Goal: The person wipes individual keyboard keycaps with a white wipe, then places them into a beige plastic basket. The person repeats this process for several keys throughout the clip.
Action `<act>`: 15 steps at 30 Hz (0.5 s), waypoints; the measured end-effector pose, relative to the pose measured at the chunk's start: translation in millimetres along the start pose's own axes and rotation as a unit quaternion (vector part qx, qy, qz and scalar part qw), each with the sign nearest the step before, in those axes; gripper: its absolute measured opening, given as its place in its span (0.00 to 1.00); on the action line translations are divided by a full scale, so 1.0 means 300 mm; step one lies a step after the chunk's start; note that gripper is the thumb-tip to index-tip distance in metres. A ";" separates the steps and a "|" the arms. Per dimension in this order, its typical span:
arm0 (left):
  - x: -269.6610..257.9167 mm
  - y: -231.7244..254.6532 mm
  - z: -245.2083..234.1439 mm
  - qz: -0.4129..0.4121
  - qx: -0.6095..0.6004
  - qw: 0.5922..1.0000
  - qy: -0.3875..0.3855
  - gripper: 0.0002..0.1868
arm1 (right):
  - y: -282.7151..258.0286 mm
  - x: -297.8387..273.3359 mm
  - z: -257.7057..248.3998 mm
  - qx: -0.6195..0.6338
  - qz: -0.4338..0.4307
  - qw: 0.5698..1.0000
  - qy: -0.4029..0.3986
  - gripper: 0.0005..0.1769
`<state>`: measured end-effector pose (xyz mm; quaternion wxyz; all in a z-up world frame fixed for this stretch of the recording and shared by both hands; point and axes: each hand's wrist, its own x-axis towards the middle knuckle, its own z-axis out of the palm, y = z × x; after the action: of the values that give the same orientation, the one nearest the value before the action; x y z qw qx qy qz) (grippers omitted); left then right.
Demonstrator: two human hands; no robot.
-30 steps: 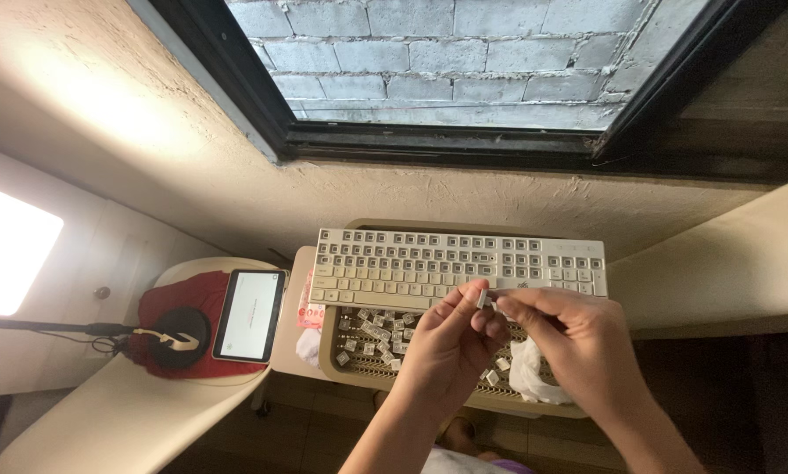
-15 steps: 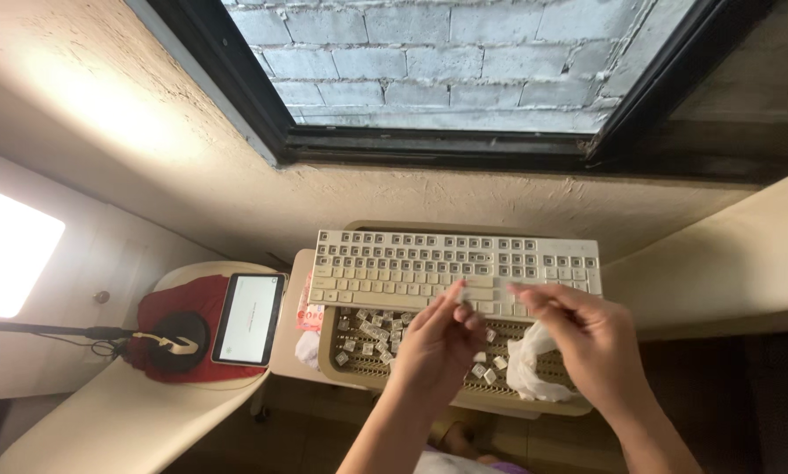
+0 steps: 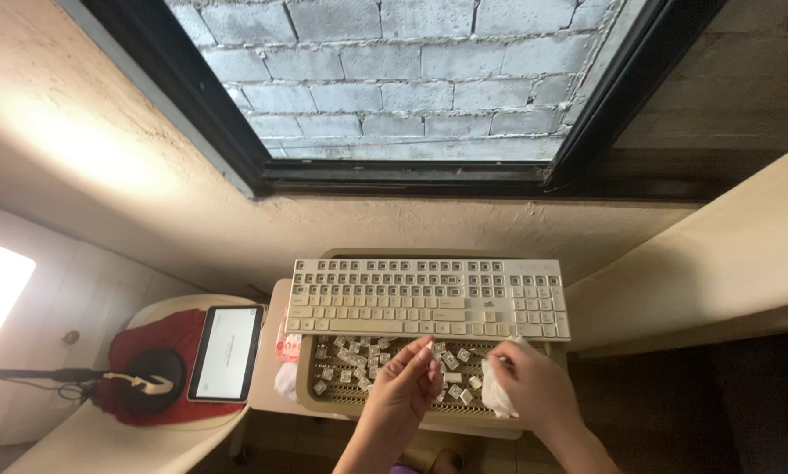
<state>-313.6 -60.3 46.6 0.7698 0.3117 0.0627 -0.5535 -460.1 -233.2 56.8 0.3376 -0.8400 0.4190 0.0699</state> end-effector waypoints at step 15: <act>-0.003 -0.042 -0.045 -0.028 -0.039 0.998 0.043 0.23 | 0.203 -0.013 0.103 -0.130 -0.113 0.981 0.084 0.42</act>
<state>-321.8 -54.4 31.2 0.7620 0.3036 0.1261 -0.5579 -503.4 -237.0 3.9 0.1951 -0.9216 0.3352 0.0144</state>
